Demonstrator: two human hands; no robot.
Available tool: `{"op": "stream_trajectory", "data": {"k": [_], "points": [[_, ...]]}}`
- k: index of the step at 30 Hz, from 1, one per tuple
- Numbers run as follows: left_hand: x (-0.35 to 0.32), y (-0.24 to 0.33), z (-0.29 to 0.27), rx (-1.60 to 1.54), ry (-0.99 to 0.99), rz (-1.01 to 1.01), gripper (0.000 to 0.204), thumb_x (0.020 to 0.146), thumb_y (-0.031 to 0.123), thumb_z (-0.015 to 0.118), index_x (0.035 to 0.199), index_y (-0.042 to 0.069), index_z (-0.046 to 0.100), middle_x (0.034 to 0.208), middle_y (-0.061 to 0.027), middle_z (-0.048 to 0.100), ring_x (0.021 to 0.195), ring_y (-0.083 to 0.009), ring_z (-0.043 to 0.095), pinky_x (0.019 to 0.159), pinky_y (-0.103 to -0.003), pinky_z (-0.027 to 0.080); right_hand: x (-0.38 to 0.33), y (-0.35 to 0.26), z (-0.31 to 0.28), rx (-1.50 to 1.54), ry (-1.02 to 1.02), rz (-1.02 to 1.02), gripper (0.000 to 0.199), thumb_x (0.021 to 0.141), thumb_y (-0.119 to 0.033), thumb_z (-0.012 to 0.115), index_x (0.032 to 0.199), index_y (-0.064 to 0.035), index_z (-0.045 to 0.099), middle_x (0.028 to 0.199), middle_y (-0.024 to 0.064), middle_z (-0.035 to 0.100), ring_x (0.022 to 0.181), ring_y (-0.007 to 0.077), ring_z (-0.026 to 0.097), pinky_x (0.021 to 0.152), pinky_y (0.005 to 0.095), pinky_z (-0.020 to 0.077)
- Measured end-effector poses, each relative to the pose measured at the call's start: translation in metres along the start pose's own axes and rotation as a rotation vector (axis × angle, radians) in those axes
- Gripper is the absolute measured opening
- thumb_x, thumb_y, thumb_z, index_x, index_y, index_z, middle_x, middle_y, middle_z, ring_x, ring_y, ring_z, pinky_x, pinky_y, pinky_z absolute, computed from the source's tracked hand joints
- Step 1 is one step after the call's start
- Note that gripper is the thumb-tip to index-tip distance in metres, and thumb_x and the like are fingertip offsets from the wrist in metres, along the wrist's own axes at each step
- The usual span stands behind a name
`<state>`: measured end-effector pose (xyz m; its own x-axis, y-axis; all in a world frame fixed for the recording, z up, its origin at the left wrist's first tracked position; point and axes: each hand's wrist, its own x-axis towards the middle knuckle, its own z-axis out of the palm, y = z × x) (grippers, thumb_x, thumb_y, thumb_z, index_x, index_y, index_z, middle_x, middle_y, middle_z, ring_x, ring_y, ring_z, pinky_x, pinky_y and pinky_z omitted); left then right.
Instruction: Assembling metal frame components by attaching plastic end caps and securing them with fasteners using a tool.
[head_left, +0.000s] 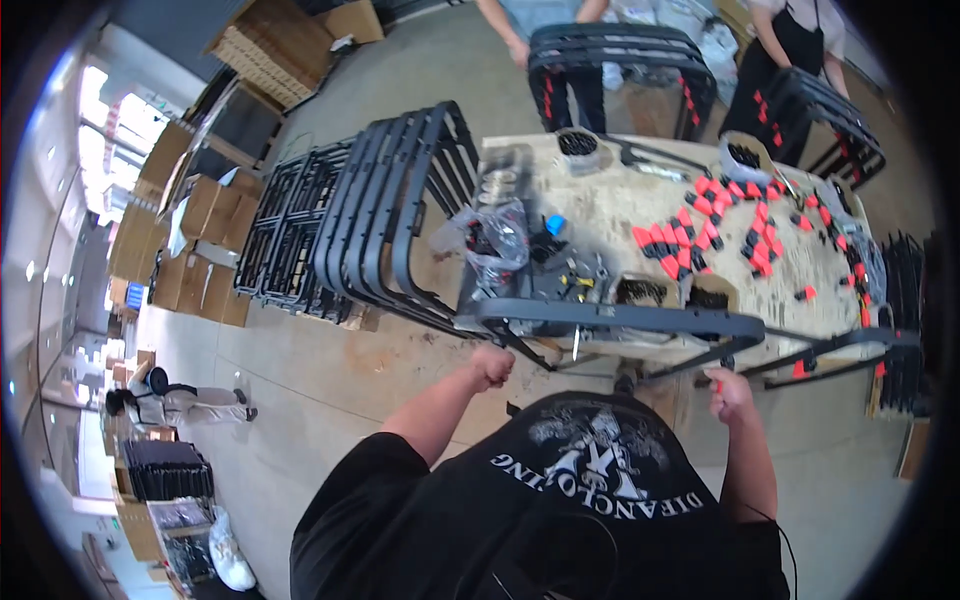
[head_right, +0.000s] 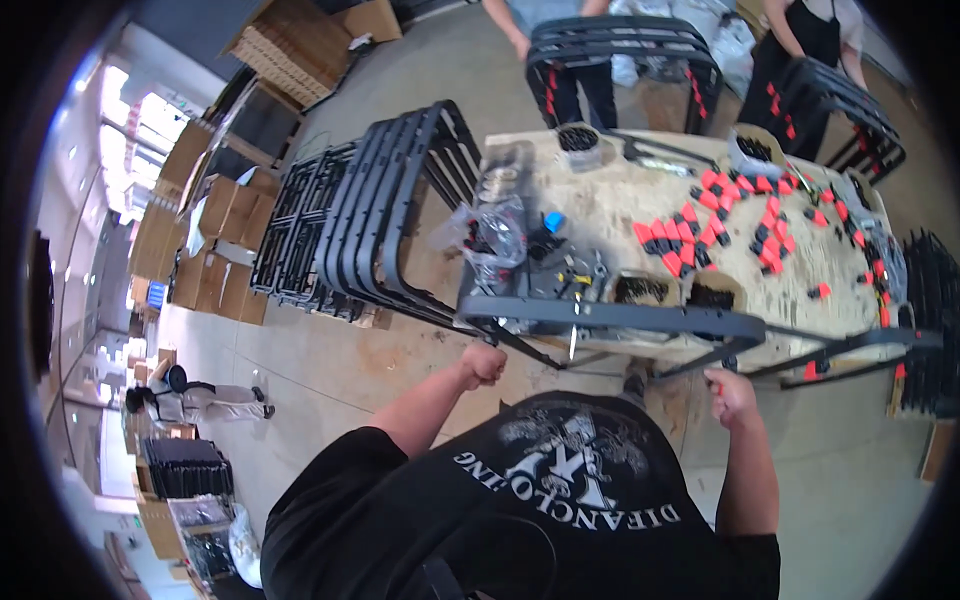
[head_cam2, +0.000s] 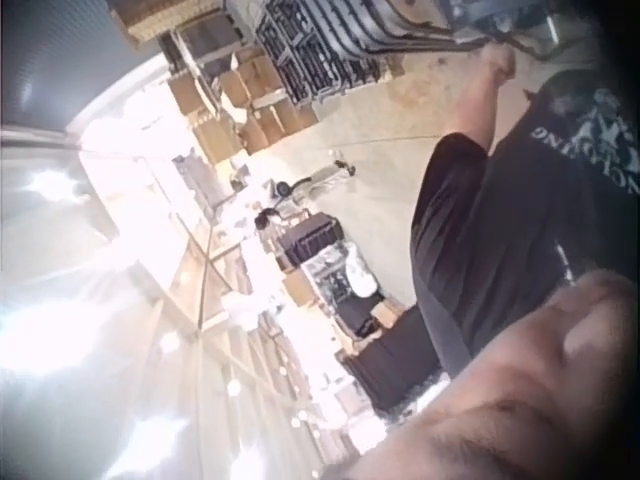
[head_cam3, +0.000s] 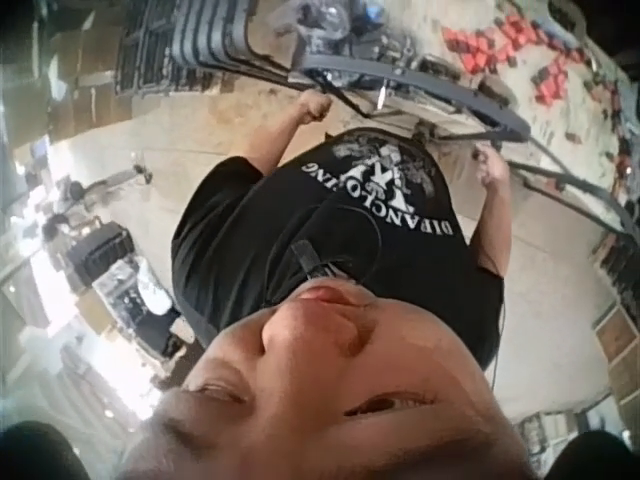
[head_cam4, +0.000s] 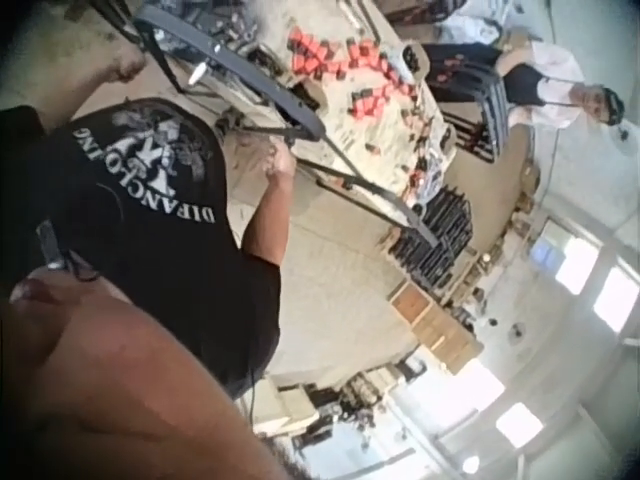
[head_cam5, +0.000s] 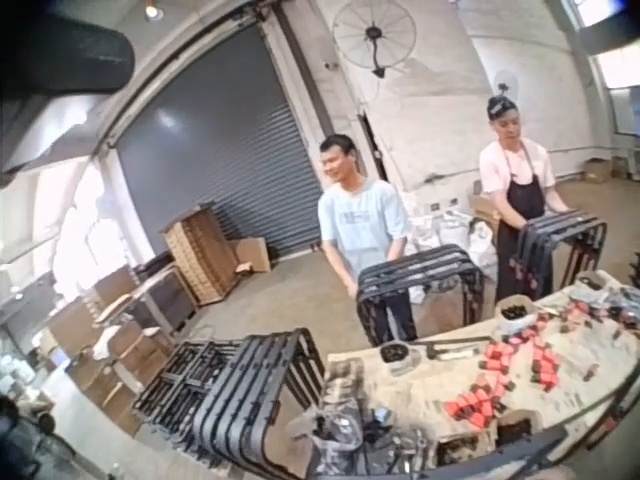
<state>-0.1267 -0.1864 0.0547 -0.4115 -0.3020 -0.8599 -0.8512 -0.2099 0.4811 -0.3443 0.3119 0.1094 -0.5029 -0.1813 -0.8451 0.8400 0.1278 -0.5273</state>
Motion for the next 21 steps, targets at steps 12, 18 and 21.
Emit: {"op": "stream_trajectory", "data": {"k": [12, 18, 21], "points": [[0.001, -0.014, 0.009, -0.72, -0.463, 0.112, 0.027, 0.089, 0.02, 0.068, 0.071, 0.014, 0.05, 0.06, 0.0035, 0.044, 0.042, -0.007, 0.037, 0.034, -0.023, 0.025, 0.005, 0.026, -0.021, 0.272, -0.073, -0.229, 0.032, 0.102, -0.047, 0.057, 0.091, -0.0163, 0.056, 0.06, -0.0082, 0.038, 0.043, 0.0046, 0.031, 0.037, 0.0219, 0.0236], [-0.04, 0.021, 0.009, -0.773, -0.268, -0.108, 0.025, 0.091, 0.023, 0.067, 0.073, 0.014, 0.051, 0.058, 0.0033, 0.041, 0.04, -0.0083, 0.032, 0.034, -0.023, 0.022, -0.008, -0.029, -0.024, 0.054, 0.087, 0.164, 0.045, 0.095, -0.057, 0.062, 0.083, -0.014, 0.055, 0.054, -0.0073, 0.042, 0.037, 0.0058, 0.034, 0.034, 0.0212, 0.0262], [-0.043, 0.031, 0.008, -0.761, -0.165, -0.08, 0.026, 0.091, 0.024, 0.067, 0.073, 0.015, 0.05, 0.057, 0.0038, 0.037, 0.04, -0.0079, 0.027, 0.035, -0.022, 0.02, -0.005, -0.026, -0.024, -0.048, 0.042, 0.195, 0.04, 0.094, -0.05, 0.065, 0.082, -0.0133, 0.056, 0.056, -0.0067, 0.044, 0.038, 0.0067, 0.034, 0.035, 0.0234, 0.0265]]}}
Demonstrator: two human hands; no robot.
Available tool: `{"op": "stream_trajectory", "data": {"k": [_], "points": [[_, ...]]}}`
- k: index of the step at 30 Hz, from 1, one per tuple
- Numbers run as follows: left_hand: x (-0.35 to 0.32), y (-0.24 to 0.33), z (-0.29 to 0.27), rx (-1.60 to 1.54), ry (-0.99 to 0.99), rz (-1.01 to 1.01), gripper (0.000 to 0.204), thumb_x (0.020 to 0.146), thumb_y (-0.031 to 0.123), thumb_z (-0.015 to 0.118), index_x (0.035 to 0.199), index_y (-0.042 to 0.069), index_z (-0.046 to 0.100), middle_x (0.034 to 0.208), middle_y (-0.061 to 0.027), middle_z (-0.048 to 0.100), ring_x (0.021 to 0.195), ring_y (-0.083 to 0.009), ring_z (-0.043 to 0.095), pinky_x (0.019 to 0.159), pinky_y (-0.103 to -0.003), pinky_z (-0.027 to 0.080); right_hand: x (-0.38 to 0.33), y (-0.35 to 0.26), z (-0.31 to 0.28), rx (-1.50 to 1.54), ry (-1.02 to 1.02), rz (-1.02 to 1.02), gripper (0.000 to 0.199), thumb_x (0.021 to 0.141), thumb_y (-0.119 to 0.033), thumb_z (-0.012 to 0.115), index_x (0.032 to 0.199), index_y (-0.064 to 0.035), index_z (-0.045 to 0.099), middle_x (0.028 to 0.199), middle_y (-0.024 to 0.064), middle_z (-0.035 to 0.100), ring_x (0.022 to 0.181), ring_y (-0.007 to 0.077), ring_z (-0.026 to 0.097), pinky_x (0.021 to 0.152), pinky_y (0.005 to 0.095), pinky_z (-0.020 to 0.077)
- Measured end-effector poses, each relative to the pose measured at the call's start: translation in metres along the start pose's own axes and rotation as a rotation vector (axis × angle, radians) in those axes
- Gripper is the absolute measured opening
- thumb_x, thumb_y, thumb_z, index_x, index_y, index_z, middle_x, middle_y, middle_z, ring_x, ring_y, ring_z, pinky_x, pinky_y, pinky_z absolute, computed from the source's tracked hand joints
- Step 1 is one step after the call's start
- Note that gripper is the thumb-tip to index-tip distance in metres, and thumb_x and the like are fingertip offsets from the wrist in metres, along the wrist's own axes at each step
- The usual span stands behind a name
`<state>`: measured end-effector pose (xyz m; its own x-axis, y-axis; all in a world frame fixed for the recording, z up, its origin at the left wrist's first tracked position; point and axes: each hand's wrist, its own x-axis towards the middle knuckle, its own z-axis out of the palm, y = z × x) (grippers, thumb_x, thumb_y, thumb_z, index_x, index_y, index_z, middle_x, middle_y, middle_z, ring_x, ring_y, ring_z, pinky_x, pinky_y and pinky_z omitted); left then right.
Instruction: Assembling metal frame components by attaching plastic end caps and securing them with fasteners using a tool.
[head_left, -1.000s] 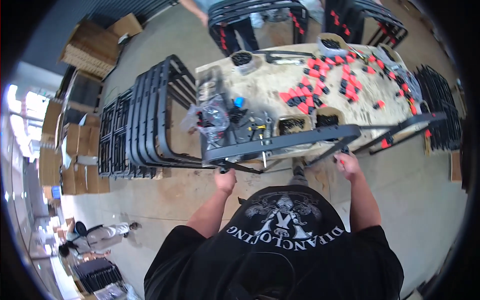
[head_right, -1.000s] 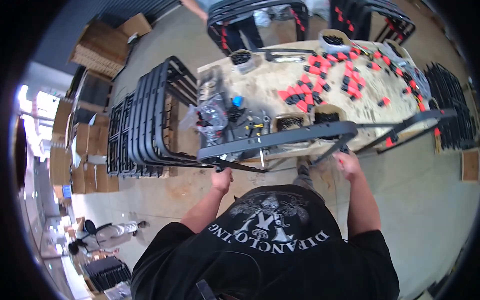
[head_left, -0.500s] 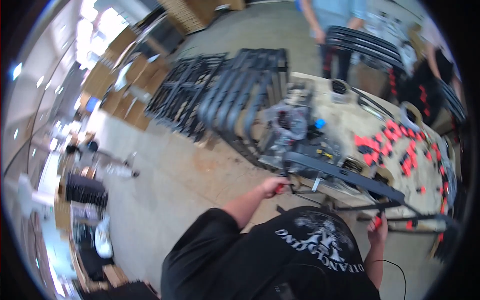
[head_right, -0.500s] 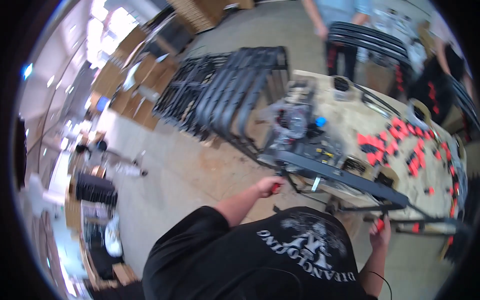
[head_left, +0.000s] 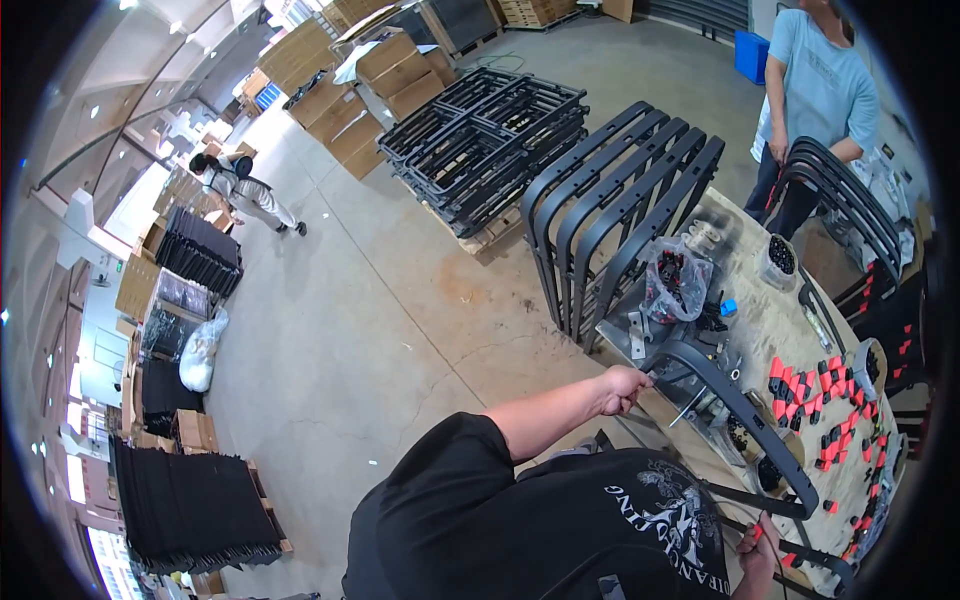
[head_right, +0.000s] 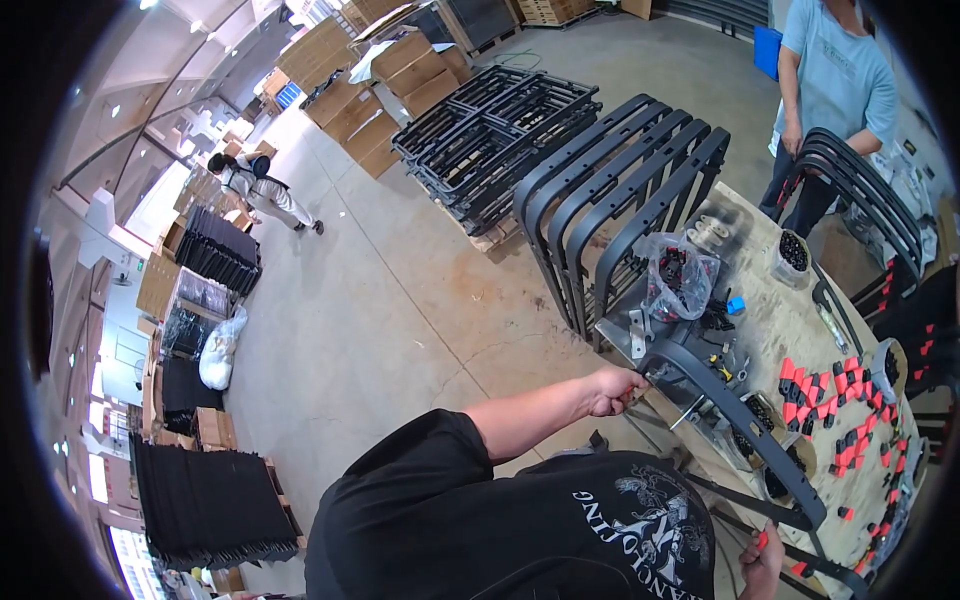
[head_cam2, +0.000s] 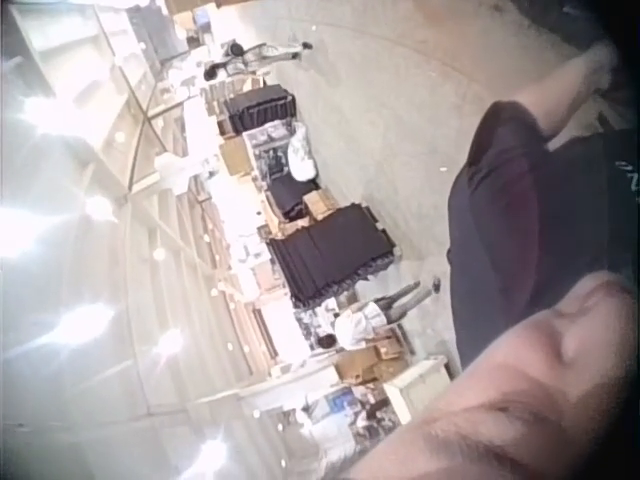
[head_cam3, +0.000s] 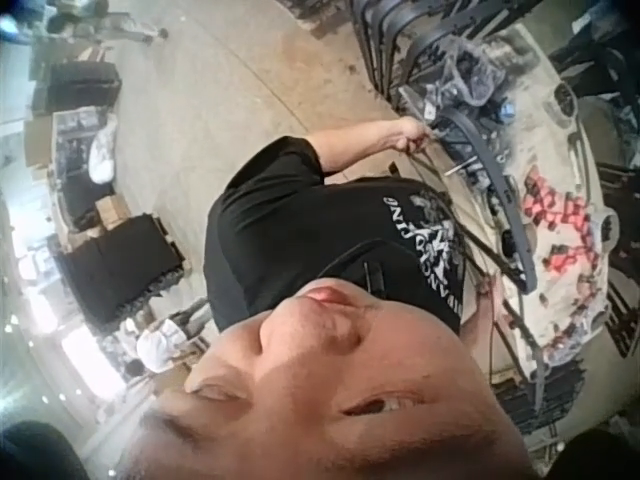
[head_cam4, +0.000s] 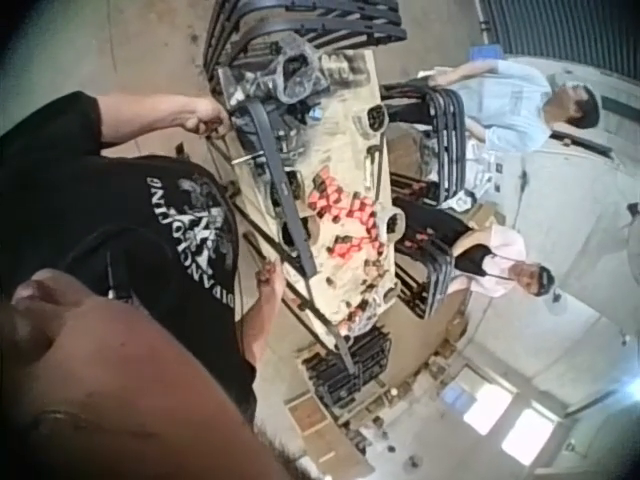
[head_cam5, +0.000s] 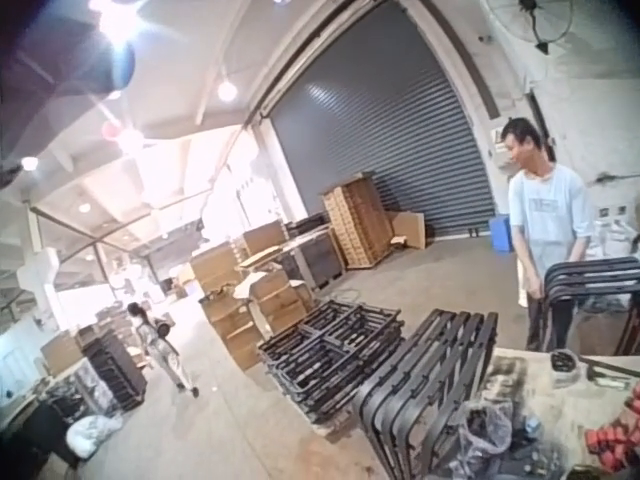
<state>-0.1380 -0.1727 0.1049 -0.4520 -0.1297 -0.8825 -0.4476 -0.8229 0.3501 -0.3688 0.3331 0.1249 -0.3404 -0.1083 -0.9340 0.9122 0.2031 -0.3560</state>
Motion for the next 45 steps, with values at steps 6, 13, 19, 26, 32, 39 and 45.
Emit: {"op": "stream_trajectory", "data": {"k": [6, 13, 19, 26, 32, 39, 45], "points": [[-0.006, -0.008, -0.007, 0.469, 0.137, 0.212, 0.021, 0.087, 0.02, 0.066, 0.086, -0.001, 0.063, 0.069, -0.0147, 0.063, 0.051, -0.0254, 0.059, 0.041, -0.043, 0.04, 0.004, 0.018, 0.009, -0.141, 0.117, -0.117, 0.029, 0.091, -0.036, 0.069, 0.079, -0.0166, 0.051, 0.056, -0.0049, 0.04, 0.04, 0.0086, 0.033, 0.037, 0.0251, 0.0268], [0.022, -0.052, -0.024, 0.74, 0.462, 0.82, 0.065, 0.082, 0.022, 0.066, 0.14, 0.0, 0.046, 0.111, -0.0284, 0.068, 0.104, -0.0445, 0.066, 0.092, -0.049, 0.053, 0.014, 0.02, 0.022, -0.181, 0.136, -0.208, 0.023, 0.087, -0.024, 0.069, 0.082, -0.0166, 0.047, 0.056, -0.0039, 0.036, 0.039, 0.0111, 0.033, 0.037, 0.0303, 0.0277], [0.059, -0.027, -0.039, 0.99, 0.308, 1.057, 0.075, 0.078, 0.023, 0.07, 0.145, 0.007, 0.043, 0.134, -0.0259, 0.056, 0.123, -0.0422, 0.056, 0.105, -0.045, 0.047, 0.029, 0.022, -0.012, -0.382, 0.214, -0.248, 0.026, 0.085, -0.024, 0.068, 0.072, -0.0153, 0.048, 0.054, -0.0031, 0.038, 0.038, 0.0119, 0.036, 0.036, 0.0308, 0.0292], [0.036, -0.011, -0.059, 1.206, 0.048, 0.863, 0.087, 0.072, 0.028, 0.075, 0.146, 0.003, 0.038, 0.122, -0.0261, 0.062, 0.111, -0.0411, 0.063, 0.096, -0.047, 0.051, -0.008, 0.019, 0.04, -0.428, 0.328, -0.24, 0.028, 0.085, -0.019, 0.07, 0.07, -0.0146, 0.046, 0.055, -0.0016, 0.042, 0.039, 0.012, 0.04, 0.037, 0.0299, 0.0297], [0.092, -0.016, -0.063, 1.146, 0.035, 1.276, 0.053, 0.071, 0.021, 0.071, 0.116, 0.002, 0.051, 0.103, -0.0256, 0.06, 0.101, -0.0458, 0.059, 0.089, -0.05, 0.05, -0.004, 0.024, 0.043, -0.424, 0.369, -0.326, 0.023, 0.083, -0.015, 0.069, 0.071, -0.0118, 0.05, 0.056, -0.0003, 0.045, 0.04, 0.0129, 0.042, 0.037, 0.0313, 0.0312], [0.093, -0.019, -0.063, 1.245, 0.089, 1.178, 0.056, 0.076, 0.028, 0.073, 0.122, 0.006, 0.051, 0.109, -0.0257, 0.062, 0.102, -0.0458, 0.061, 0.086, -0.05, 0.052, 0.06, 0.049, 0.017, -0.722, 0.743, -0.757, 0.044, 0.076, -0.025, 0.077, 0.108, 0.001, 0.061, 0.091, 0.0127, 0.066, 0.086, 0.0285, 0.065, 0.078, 0.0399, 0.0526], [0.076, -0.009, -0.03, 1.289, 0.061, 0.953, 0.024, 0.08, 0.028, 0.075, 0.09, 0.007, 0.068, 0.081, -0.0175, 0.069, 0.075, -0.0383, 0.067, 0.069, -0.042, 0.055, 0.154, 0.077, 0.006, 0.035, 0.606, -1.028, 0.07, 0.083, -0.018, 0.079, 0.139, 0.0086, 0.047, 0.124, 0.0169, 0.065, 0.11, 0.0213, 0.065, 0.098, 0.0328, 0.0488]]}}
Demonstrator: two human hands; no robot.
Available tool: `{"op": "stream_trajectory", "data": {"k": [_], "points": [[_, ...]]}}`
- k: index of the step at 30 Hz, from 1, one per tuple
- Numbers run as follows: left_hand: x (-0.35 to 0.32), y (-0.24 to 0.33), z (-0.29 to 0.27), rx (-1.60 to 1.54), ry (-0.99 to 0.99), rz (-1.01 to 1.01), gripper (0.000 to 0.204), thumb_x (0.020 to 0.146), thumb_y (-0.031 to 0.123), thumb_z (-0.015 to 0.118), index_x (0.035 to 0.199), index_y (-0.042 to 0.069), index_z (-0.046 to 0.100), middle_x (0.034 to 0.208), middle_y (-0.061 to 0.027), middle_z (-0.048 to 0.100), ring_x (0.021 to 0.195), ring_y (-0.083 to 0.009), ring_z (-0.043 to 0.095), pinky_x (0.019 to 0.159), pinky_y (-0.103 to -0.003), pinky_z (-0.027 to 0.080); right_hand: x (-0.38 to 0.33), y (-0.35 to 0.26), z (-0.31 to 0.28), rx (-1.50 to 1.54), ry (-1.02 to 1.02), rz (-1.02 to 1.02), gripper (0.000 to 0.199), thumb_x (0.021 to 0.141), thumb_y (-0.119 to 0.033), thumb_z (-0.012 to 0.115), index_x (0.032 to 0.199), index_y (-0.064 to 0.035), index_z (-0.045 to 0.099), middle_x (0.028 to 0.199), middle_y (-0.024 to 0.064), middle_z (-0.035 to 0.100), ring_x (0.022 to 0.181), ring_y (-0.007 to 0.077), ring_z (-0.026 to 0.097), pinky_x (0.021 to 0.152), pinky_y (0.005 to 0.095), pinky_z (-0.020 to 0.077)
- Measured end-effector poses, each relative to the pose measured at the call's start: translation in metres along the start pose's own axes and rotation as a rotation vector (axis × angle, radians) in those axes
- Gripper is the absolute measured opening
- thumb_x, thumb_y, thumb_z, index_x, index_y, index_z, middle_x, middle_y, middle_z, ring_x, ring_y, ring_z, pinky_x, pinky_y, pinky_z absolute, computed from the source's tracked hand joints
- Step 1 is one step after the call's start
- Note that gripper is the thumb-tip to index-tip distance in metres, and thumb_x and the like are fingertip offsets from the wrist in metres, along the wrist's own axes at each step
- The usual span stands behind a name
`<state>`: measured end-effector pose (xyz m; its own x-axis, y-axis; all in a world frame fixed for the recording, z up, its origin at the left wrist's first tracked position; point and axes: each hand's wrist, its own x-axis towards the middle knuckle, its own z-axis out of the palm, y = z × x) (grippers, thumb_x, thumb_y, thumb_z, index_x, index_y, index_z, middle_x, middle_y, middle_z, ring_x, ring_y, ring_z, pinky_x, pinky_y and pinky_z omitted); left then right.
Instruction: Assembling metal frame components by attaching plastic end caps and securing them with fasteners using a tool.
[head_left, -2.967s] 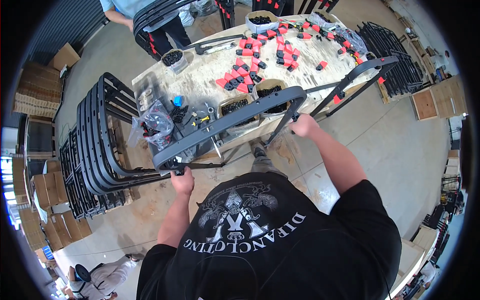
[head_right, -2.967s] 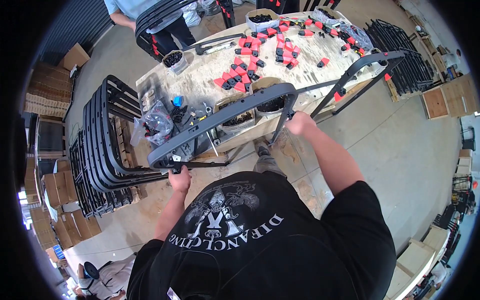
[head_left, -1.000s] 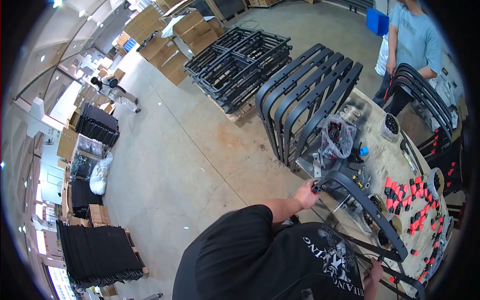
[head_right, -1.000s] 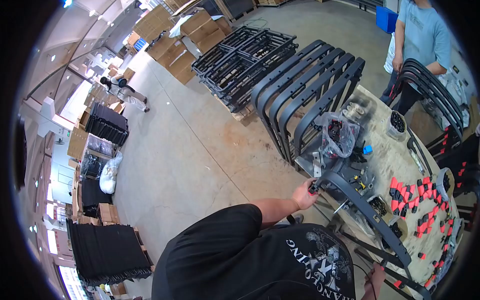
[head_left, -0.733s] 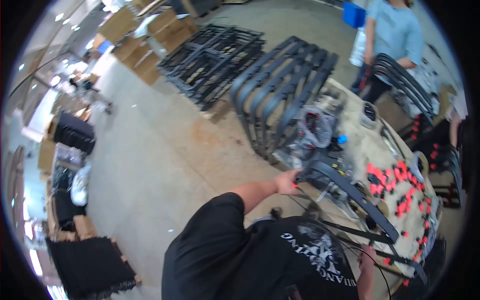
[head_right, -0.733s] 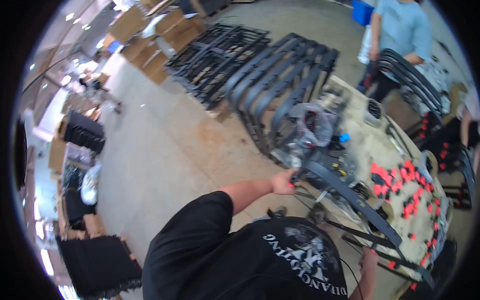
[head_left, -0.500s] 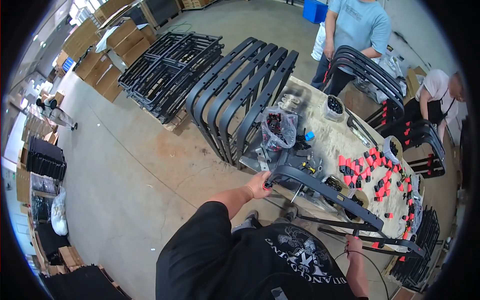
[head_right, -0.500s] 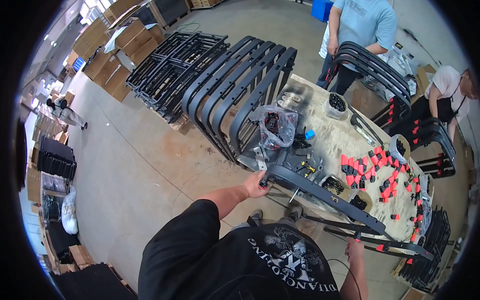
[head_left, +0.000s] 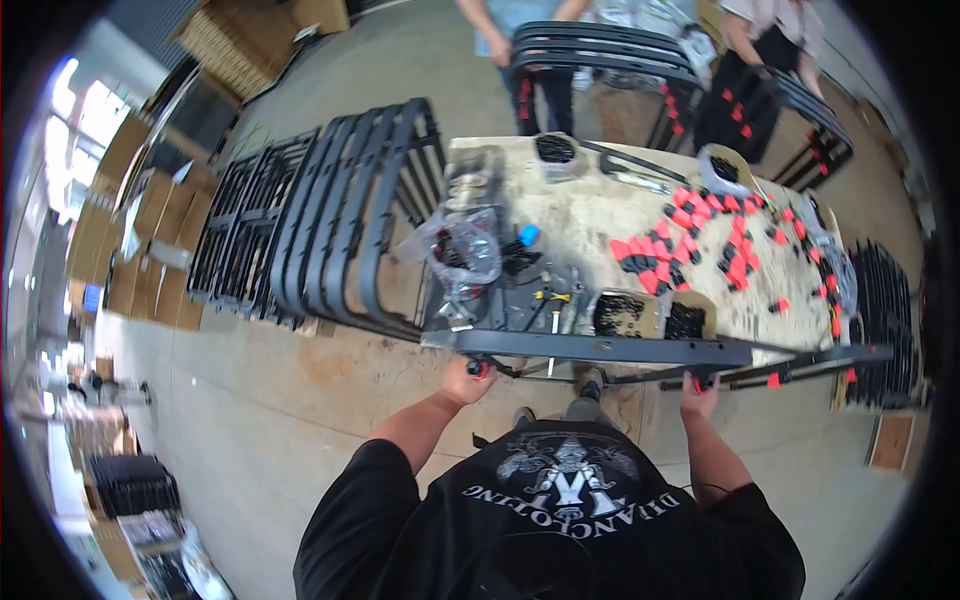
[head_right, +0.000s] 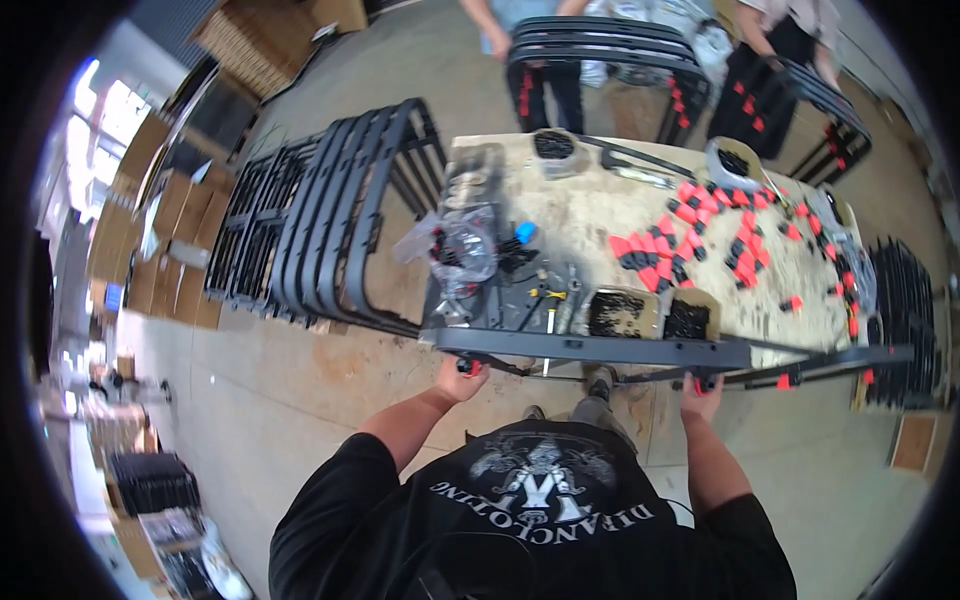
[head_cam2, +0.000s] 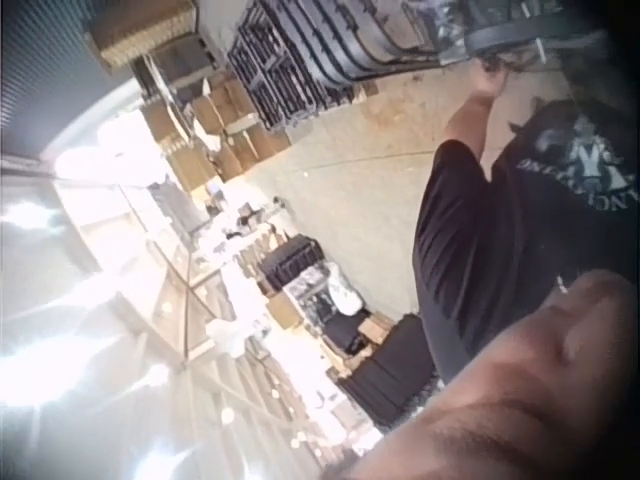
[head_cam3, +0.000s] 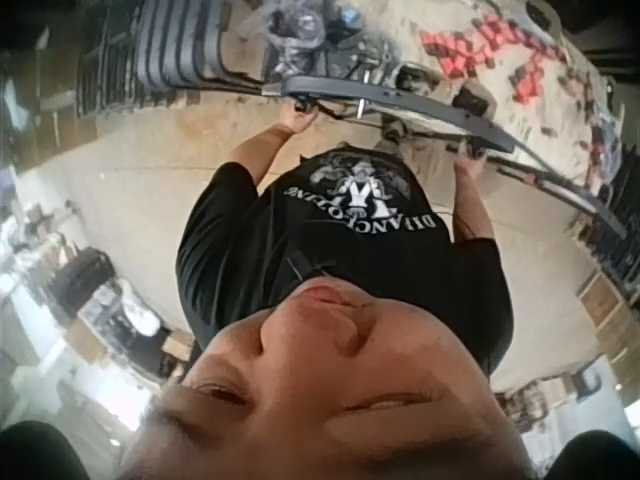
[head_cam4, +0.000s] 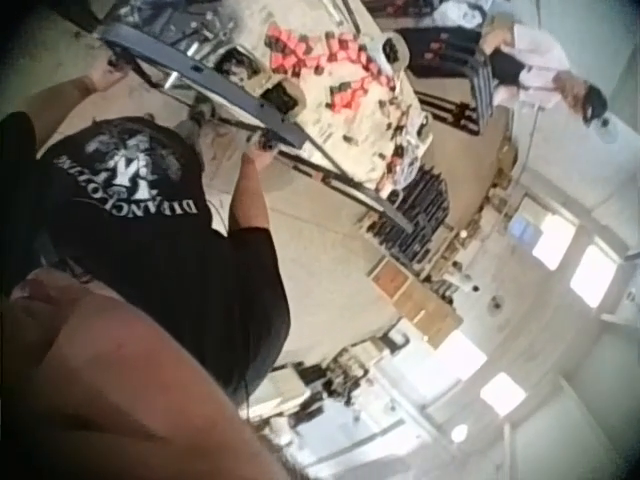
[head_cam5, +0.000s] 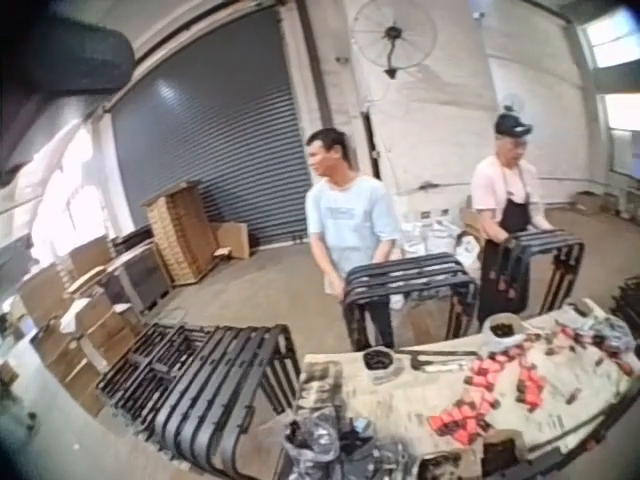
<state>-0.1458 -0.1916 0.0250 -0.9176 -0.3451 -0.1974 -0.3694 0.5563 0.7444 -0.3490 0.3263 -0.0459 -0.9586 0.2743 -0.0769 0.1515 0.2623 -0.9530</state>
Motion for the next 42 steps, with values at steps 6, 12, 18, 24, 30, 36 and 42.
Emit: {"op": "stream_trajectory", "data": {"k": [6, 12, 18, 24, 30, 36, 42], "points": [[-0.01, -0.017, 0.013, -0.051, 0.076, -0.017, 0.024, 0.081, 0.027, 0.08, 0.084, 0.005, 0.068, 0.075, -0.006, 0.07, 0.066, -0.0183, 0.065, 0.066, -0.036, 0.053, -0.002, -0.008, 0.002, -0.184, -0.099, 0.018, 0.073, 0.077, -0.027, 0.085, 0.132, 0.0065, 0.051, 0.123, 0.0193, 0.064, 0.11, 0.0269, 0.065, 0.098, 0.0343, 0.0493], [-0.016, -0.021, 0.01, -0.04, 0.053, -0.022, 0.029, 0.08, 0.029, 0.08, 0.089, 0.004, 0.068, 0.076, -0.0054, 0.069, 0.067, -0.0186, 0.065, 0.068, -0.035, 0.053, -0.016, -0.123, -0.054, -0.583, -0.485, -0.042, 0.104, 0.058, -0.045, 0.09, 0.138, 0.007, 0.048, 0.126, 0.0268, 0.061, 0.118, 0.0353, 0.062, 0.104, 0.0406, 0.0474], [-0.012, -0.012, 0.007, 0.01, 0.079, -0.018, 0.042, 0.077, 0.036, 0.082, 0.097, 0.004, 0.064, 0.088, -0.0098, 0.07, 0.083, -0.0275, 0.068, 0.08, -0.042, 0.053, -0.008, -0.315, -0.078, -0.362, -0.151, -0.279, 0.04, 0.085, -0.005, 0.063, 0.123, 0.0051, 0.058, 0.112, 0.0191, 0.068, 0.106, 0.026, 0.067, 0.094, 0.0359, 0.0518], [-0.014, -0.025, -0.002, 0.029, -0.054, -0.323, 0.1, 0.068, 0.049, 0.088, 0.134, -0.015, 0.049, 0.118, -0.0202, 0.069, 0.113, -0.0256, 0.066, 0.103, -0.035, 0.047, 0.007, -0.407, 0.103, -0.17, -0.412, -0.589, 0.04, 0.083, -0.026, 0.07, 0.109, 0.0039, 0.064, 0.099, 0.0198, 0.071, 0.094, 0.0294, 0.07, 0.084, 0.0383, 0.054], [-0.035, 0.008, -0.078, 0.137, -0.18, -0.286, 0.053, 0.076, 0.033, 0.082, 0.11, -0.006, 0.07, 0.109, -0.0174, 0.074, 0.099, -0.0258, 0.071, 0.088, -0.036, 0.054, 0.028, -0.36, 0.213, -0.525, -0.859, -0.674, 0.042, 0.079, -0.031, 0.071, 0.107, 0.0003, 0.071, 0.103, 0.0222, 0.072, 0.098, 0.0358, 0.069, 0.088, 0.0418, 0.0537], [-0.001, 0.099, -0.158, -0.076, 0.326, -0.125, 0.016, 0.089, 0.009, 0.067, 0.099, -0.003, 0.07, 0.088, -0.0092, 0.072, 0.083, -0.0121, 0.066, 0.077, -0.026, 0.052, 0.036, -0.353, 0.212, -0.731, -1.055, -0.536, 0.034, 0.08, -0.03, 0.073, 0.099, -0.0022, 0.073, 0.1, 0.0188, 0.073, 0.094, 0.0331, 0.07, 0.085, 0.0407, 0.0542], [0.142, 0.083, -0.143, 0.426, 0.193, 0.028, 0.026, 0.089, 0.016, 0.058, 0.103, -0.001, 0.072, 0.104, -0.0227, 0.073, 0.099, -0.0397, 0.07, 0.089, -0.044, 0.054, 0.026, -0.356, 0.213, -0.856, -1.2, -0.484, 0.044, 0.08, -0.034, 0.07, 0.107, 0.0008, 0.073, 0.107, 0.0225, 0.072, 0.101, 0.035, 0.069, 0.089, 0.0412, 0.0533]]}}
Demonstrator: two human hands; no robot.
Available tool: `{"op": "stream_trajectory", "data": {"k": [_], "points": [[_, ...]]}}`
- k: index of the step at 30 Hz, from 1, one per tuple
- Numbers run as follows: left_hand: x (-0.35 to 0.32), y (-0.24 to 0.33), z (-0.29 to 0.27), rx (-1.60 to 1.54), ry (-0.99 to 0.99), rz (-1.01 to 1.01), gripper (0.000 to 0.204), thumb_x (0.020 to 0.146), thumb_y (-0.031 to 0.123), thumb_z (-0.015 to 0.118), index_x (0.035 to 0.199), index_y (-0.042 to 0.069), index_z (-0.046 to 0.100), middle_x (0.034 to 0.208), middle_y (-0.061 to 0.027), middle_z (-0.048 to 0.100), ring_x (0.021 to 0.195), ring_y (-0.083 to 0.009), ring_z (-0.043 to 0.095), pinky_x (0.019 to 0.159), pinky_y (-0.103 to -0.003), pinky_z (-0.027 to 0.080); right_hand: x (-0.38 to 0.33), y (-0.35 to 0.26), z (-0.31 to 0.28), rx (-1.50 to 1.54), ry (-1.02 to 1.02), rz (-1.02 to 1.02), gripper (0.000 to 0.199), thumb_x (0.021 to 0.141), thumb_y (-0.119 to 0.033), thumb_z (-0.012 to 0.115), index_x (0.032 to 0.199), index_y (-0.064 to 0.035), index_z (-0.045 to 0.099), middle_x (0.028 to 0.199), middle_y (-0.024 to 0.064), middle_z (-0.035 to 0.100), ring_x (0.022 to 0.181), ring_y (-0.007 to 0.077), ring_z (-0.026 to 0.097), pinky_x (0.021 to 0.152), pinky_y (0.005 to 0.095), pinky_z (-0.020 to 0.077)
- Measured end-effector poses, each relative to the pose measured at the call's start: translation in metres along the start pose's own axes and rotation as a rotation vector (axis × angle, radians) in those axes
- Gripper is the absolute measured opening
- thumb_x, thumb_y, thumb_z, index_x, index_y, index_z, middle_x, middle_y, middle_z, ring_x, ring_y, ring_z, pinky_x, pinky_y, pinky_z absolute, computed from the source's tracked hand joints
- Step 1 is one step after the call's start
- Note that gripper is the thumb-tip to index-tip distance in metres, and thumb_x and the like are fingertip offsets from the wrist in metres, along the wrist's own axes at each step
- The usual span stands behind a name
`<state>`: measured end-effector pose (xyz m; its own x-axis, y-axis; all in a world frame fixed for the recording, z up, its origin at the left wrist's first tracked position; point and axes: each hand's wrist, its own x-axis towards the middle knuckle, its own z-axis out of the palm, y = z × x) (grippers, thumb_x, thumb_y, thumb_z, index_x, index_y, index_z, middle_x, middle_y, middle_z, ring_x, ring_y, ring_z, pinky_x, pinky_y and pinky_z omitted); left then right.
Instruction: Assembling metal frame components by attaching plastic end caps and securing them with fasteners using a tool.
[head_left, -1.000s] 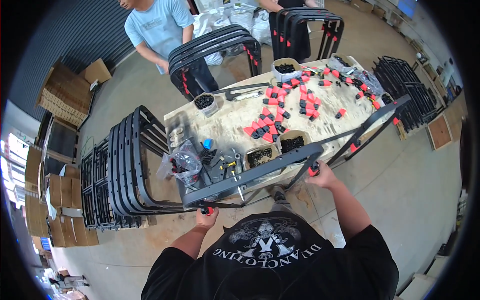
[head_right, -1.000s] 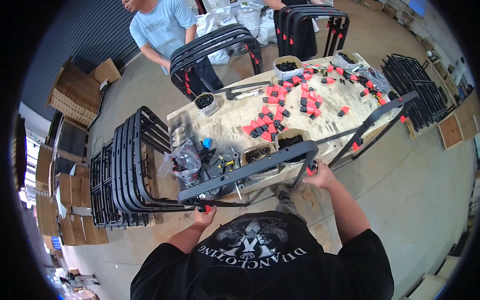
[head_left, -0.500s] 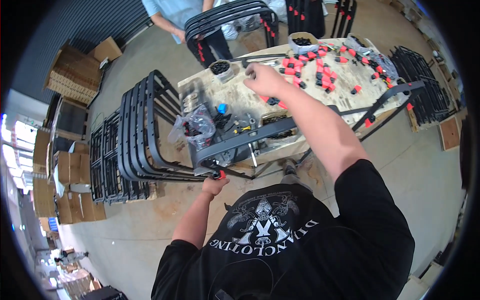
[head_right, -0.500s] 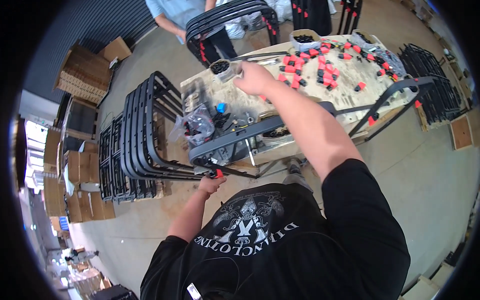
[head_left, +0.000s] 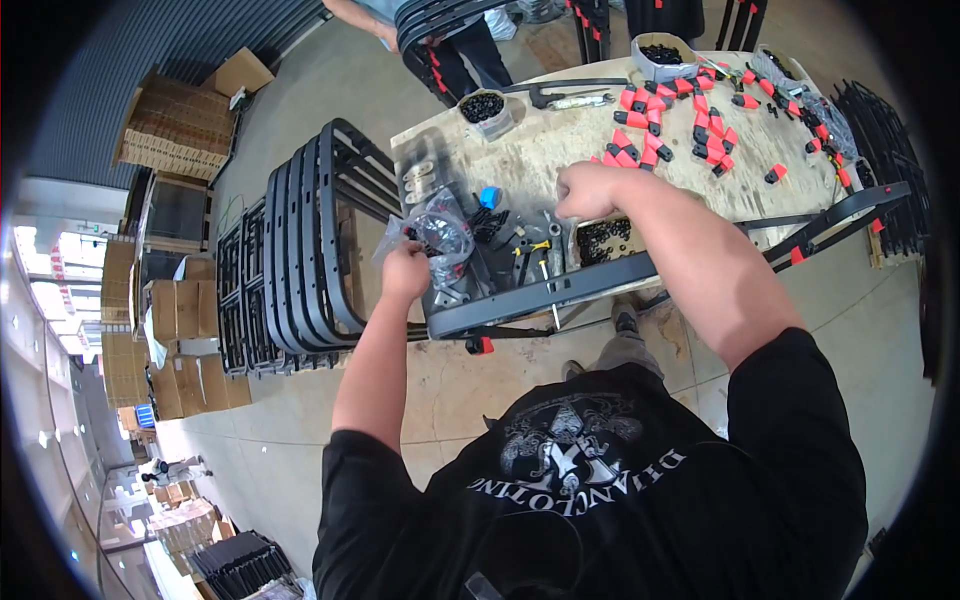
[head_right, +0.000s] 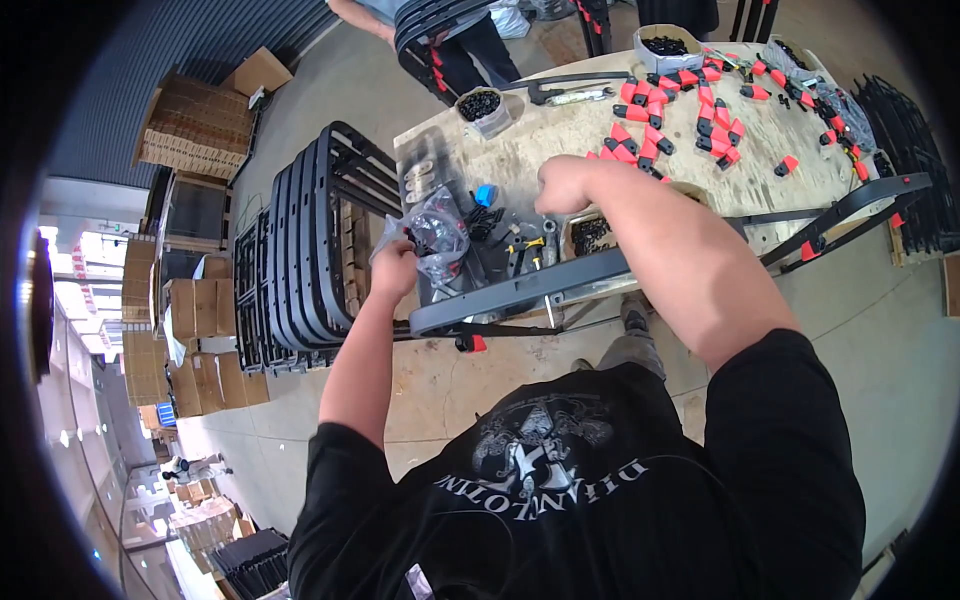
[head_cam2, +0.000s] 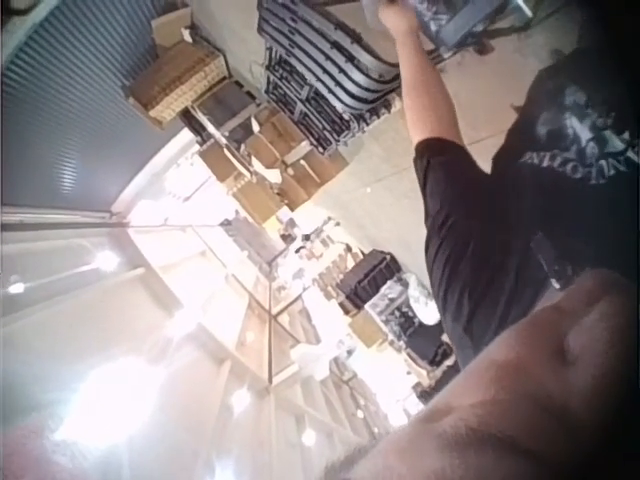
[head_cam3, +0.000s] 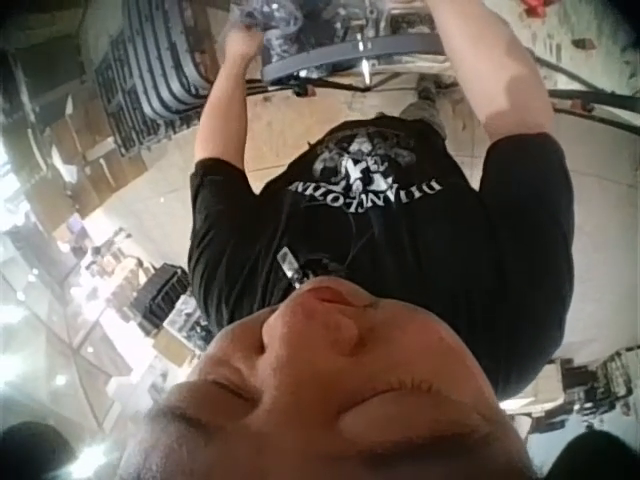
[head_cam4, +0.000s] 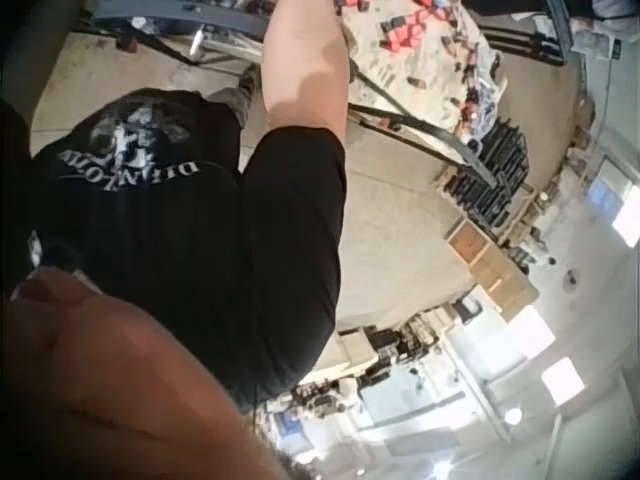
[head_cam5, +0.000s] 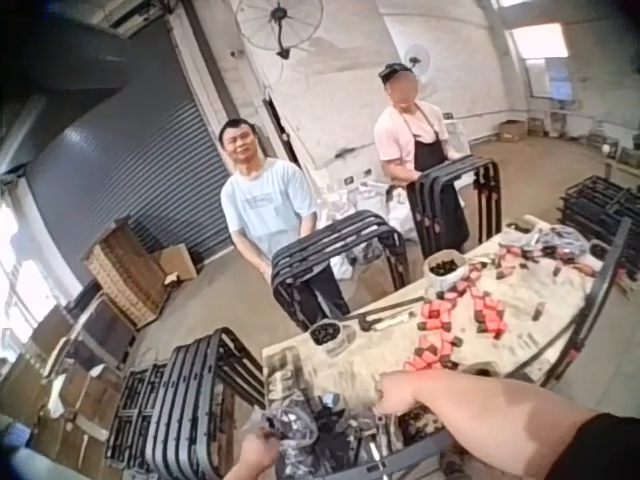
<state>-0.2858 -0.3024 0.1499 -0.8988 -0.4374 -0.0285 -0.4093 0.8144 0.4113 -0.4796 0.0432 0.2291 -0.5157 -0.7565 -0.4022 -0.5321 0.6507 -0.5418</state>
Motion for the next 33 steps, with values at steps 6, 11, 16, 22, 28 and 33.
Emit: {"op": "stream_trajectory", "data": {"k": [6, 11, 16, 22, 28, 33], "points": [[0.072, -0.058, 0.071, 0.402, -0.318, -0.141, 0.04, 0.084, 0.024, 0.065, 0.119, 0.004, 0.068, 0.119, -0.022, 0.069, 0.114, -0.0383, 0.064, 0.1, -0.045, 0.05, 0.001, 0.006, 0.005, 0.018, -0.022, 0.059, 0.041, 0.083, -0.032, 0.07, 0.107, 0.001, 0.071, 0.105, 0.0225, 0.072, 0.099, 0.0348, 0.069, 0.088, 0.0418, 0.0533], [0.088, -0.03, 0.088, 0.34, -0.343, -0.194, 0.059, 0.078, 0.03, 0.074, 0.128, 0.002, 0.06, 0.126, -0.0236, 0.066, 0.117, -0.0389, 0.063, 0.1, -0.045, 0.051, -0.007, 0.005, -0.002, 0.029, -0.029, 0.072, 0.04, 0.083, -0.031, 0.069, 0.107, 0.0015, 0.07, 0.103, 0.0222, 0.072, 0.097, 0.0359, 0.069, 0.086, 0.0431, 0.0537], [0.084, -0.052, 0.093, 0.299, -0.378, -0.173, 0.059, 0.075, 0.028, 0.075, 0.126, 0.0, 0.061, 0.124, -0.0239, 0.066, 0.115, -0.0397, 0.064, 0.098, -0.044, 0.051, -0.001, 0.005, 0.001, 0.032, -0.055, 0.042, 0.039, 0.082, -0.028, 0.068, 0.106, 0.0028, 0.069, 0.102, 0.0226, 0.072, 0.096, 0.0364, 0.069, 0.084, 0.0431, 0.0543], [0.077, -0.042, 0.077, 0.378, -0.493, -0.099, 0.052, 0.073, 0.025, 0.078, 0.118, 0.003, 0.066, 0.12, -0.0239, 0.068, 0.115, -0.0395, 0.064, 0.098, -0.044, 0.052, -0.002, 0.003, -0.002, 0.006, -0.048, 0.046, 0.04, 0.083, -0.029, 0.068, 0.106, 0.003, 0.069, 0.104, 0.0232, 0.071, 0.1, 0.0366, 0.068, 0.087, 0.0425, 0.0533], [0.055, -0.029, 0.064, 0.321, -0.393, -0.098, 0.046, 0.075, 0.02, 0.072, 0.118, 0.004, 0.067, 0.117, -0.0232, 0.069, 0.112, -0.04, 0.065, 0.096, -0.044, 0.053, -0.002, 0.006, 0.0, -0.041, -0.014, 0.046, 0.043, 0.083, -0.03, 0.069, 0.109, 0.0034, 0.07, 0.107, 0.024, 0.071, 0.102, 0.0364, 0.068, 0.089, 0.0421, 0.0531], [0.048, -0.045, 0.07, 0.313, -0.47, -0.152, 0.042, 0.076, 0.022, 0.072, 0.114, 0.007, 0.07, 0.118, -0.0208, 0.07, 0.11, -0.0391, 0.066, 0.096, -0.044, 0.053, 0.001, 0.007, 0.001, -0.013, -0.018, 0.021, 0.049, 0.079, -0.036, 0.067, 0.106, 0.0046, 0.073, 0.108, 0.0273, 0.07, 0.1, 0.0384, 0.069, 0.091, 0.043, 0.0528]]}}
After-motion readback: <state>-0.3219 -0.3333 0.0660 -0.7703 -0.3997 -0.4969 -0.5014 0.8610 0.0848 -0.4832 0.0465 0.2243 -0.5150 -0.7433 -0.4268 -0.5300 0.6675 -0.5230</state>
